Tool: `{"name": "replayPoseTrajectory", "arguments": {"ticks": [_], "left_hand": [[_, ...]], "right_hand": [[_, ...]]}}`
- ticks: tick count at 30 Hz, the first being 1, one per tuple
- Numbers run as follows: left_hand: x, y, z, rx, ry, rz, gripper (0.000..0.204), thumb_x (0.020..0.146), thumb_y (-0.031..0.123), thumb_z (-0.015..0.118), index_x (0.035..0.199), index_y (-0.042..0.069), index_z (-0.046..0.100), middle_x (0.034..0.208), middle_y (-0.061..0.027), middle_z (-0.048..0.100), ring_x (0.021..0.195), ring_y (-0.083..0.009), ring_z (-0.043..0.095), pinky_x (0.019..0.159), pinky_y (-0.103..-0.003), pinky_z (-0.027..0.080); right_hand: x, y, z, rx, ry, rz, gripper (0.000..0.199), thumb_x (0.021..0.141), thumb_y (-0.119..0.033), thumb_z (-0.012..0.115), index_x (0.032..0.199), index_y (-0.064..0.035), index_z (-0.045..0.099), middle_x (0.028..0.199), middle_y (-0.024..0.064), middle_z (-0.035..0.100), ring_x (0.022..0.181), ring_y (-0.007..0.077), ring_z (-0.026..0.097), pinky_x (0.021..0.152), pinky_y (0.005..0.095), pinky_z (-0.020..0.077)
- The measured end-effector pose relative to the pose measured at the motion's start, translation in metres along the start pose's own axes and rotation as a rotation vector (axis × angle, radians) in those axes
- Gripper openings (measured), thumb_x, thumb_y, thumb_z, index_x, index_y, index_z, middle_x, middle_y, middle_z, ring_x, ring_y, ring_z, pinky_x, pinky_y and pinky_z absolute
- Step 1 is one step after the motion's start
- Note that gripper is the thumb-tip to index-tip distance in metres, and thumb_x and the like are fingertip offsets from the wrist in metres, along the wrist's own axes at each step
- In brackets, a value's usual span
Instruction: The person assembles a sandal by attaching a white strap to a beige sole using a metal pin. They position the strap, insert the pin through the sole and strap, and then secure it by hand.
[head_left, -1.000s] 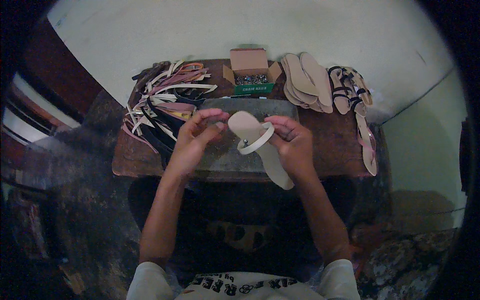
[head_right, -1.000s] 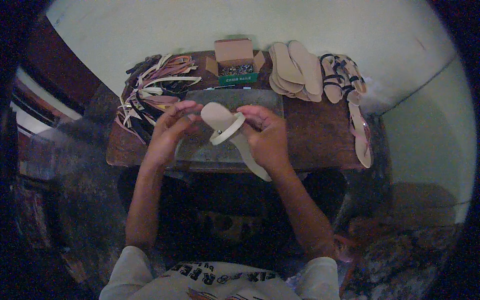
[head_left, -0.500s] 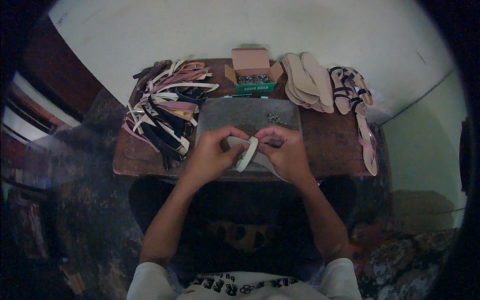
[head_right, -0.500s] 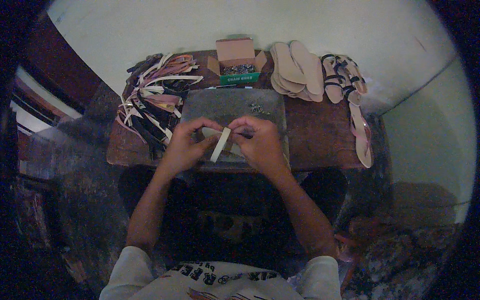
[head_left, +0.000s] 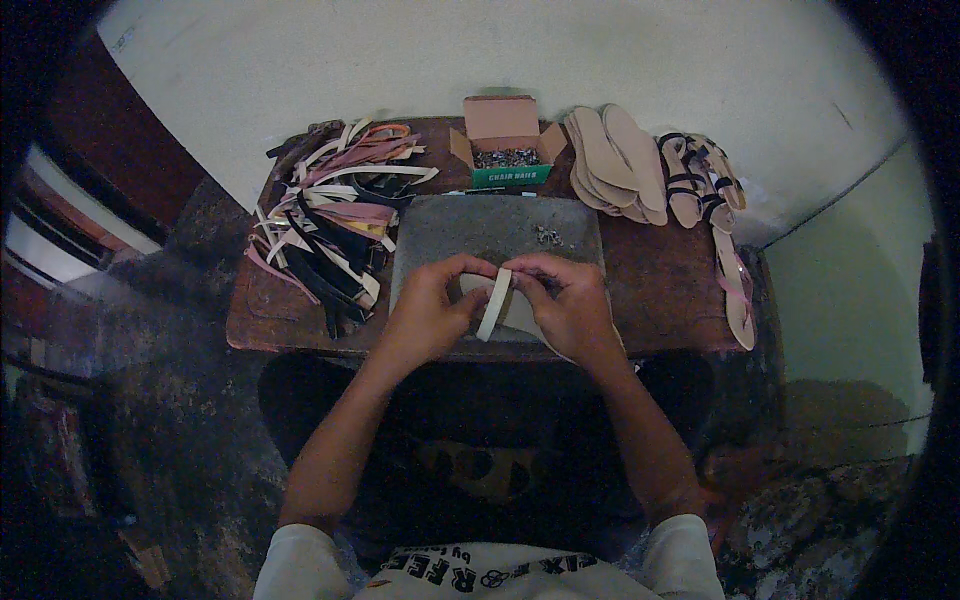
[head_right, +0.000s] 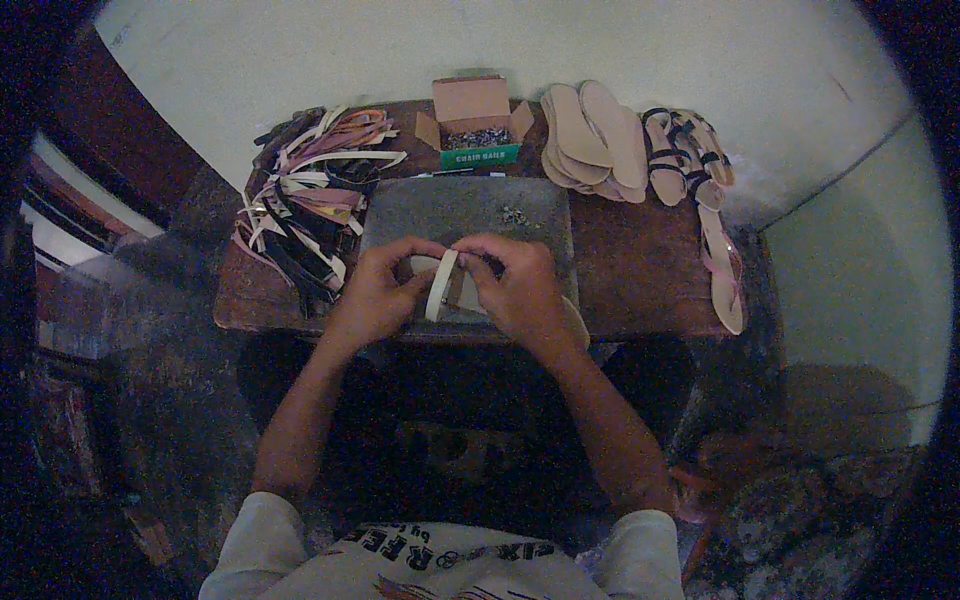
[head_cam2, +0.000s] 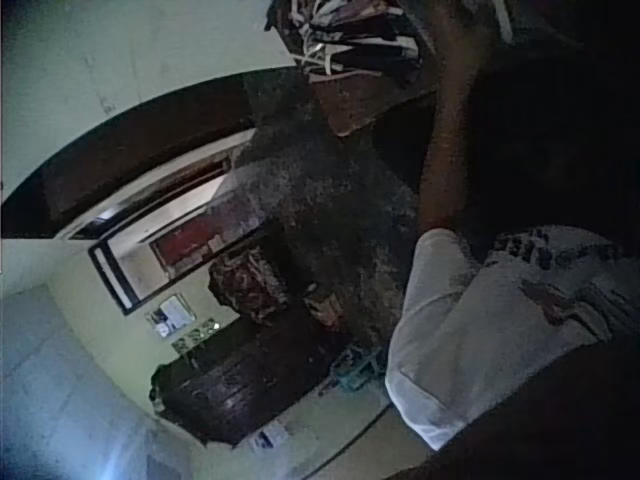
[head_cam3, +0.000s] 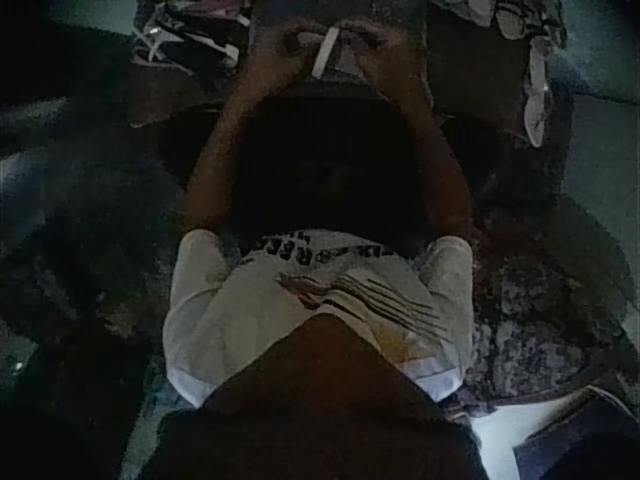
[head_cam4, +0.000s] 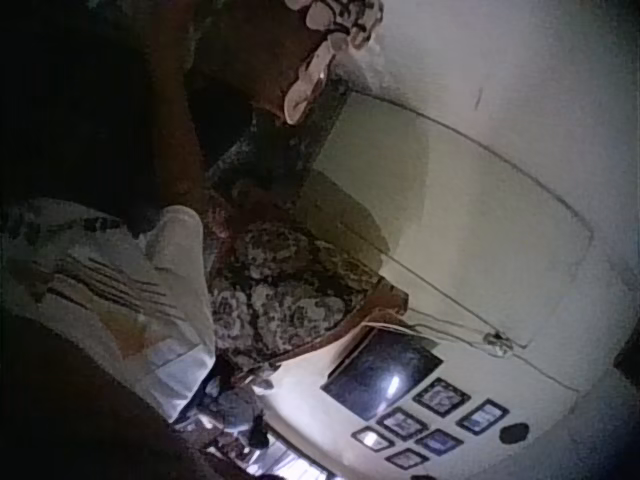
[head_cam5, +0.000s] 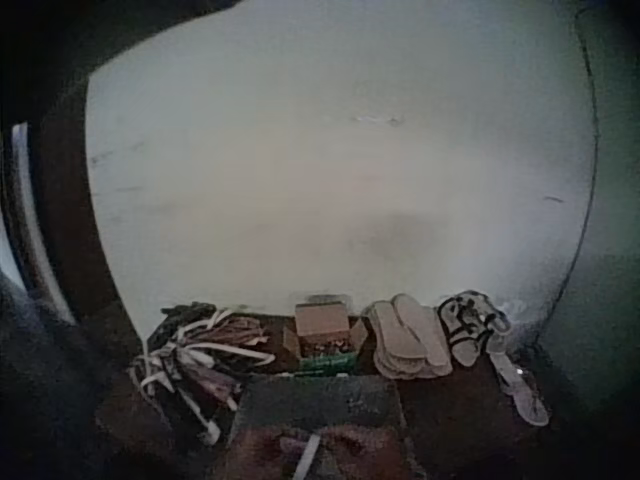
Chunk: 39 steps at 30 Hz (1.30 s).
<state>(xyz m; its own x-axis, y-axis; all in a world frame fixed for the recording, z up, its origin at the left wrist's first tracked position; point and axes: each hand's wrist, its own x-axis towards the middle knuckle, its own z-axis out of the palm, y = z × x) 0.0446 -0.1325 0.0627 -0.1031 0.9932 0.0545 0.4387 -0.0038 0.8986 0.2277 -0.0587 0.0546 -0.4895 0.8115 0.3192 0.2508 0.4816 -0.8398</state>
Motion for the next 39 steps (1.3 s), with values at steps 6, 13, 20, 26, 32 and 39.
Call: {"name": "replayPoseTrajectory", "arguments": {"ticks": [6,13,20,26,32,39], "left_hand": [[0.001,-0.008,0.009,-0.061,0.016,-0.05,0.02,0.09,0.007,0.071,0.11,0.005,0.072,0.078,-0.0001,0.067,0.06,-0.0042,0.048,0.053,-0.025,0.038],[0.006,-0.018,0.01,-0.046,-0.011,-0.071,0.018,0.09,0.007,0.071,0.107,0.004,0.07,0.092,-0.0047,0.072,0.064,-0.0046,0.052,0.06,-0.024,0.044],[0.005,-0.017,0.011,-0.058,0.008,-0.093,0.017,0.09,0.008,0.071,0.106,0.003,0.069,0.085,-0.0032,0.07,0.06,-0.0045,0.051,0.055,-0.025,0.042],[0.001,-0.009,0.009,-0.037,0.072,-0.083,0.017,0.089,0.01,0.073,0.106,0.005,0.07,0.075,-0.0016,0.067,0.059,-0.0044,0.051,0.052,-0.026,0.04],[0.002,-0.014,0.012,-0.005,0.094,-0.057,0.018,0.089,0.013,0.073,0.105,0.005,0.07,0.081,-0.0033,0.069,0.062,-0.0058,0.053,0.055,-0.026,0.043],[0.004,-0.02,0.009,-0.064,0.04,-0.078,0.022,0.09,0.015,0.073,0.109,0.004,0.07,0.087,-0.004,0.071,0.066,-0.0067,0.056,0.059,-0.027,0.046]], "right_hand": [[0.001,0.001,-0.002,-0.022,-0.023,0.017,0.015,0.087,-0.006,0.07,0.1,-0.0002,0.073,0.09,0.0176,0.075,0.079,0.0244,0.074,0.073,0.0352,0.0561],[0.002,0.011,-0.004,0.058,-0.057,0.054,0.015,0.087,-0.005,0.07,0.1,-0.0008,0.074,0.093,0.0156,0.075,0.084,0.0228,0.074,0.075,0.0335,0.0556],[0.004,0.009,-0.008,0.079,-0.116,0.014,0.012,0.089,-0.007,0.069,0.099,-0.0006,0.073,0.09,0.014,0.075,0.082,0.0207,0.072,0.074,0.0329,0.0545],[0.005,-0.002,-0.014,0.09,-0.192,0.076,0.014,0.091,-0.012,0.071,0.097,-0.0004,0.072,0.088,0.0123,0.074,0.078,0.0178,0.069,0.075,0.0334,0.0535],[0.003,0.005,-0.012,0.1,-0.227,0.009,0.014,0.091,-0.014,0.073,0.097,-0.0008,0.073,0.091,0.0103,0.075,0.083,0.0152,0.069,0.079,0.0326,0.0536],[0.004,-0.004,-0.011,0.1,-0.189,0.036,0.017,0.092,-0.015,0.072,0.1,-0.0006,0.072,0.094,0.014,0.075,0.088,0.0202,0.071,0.081,0.0336,0.0542]]}}
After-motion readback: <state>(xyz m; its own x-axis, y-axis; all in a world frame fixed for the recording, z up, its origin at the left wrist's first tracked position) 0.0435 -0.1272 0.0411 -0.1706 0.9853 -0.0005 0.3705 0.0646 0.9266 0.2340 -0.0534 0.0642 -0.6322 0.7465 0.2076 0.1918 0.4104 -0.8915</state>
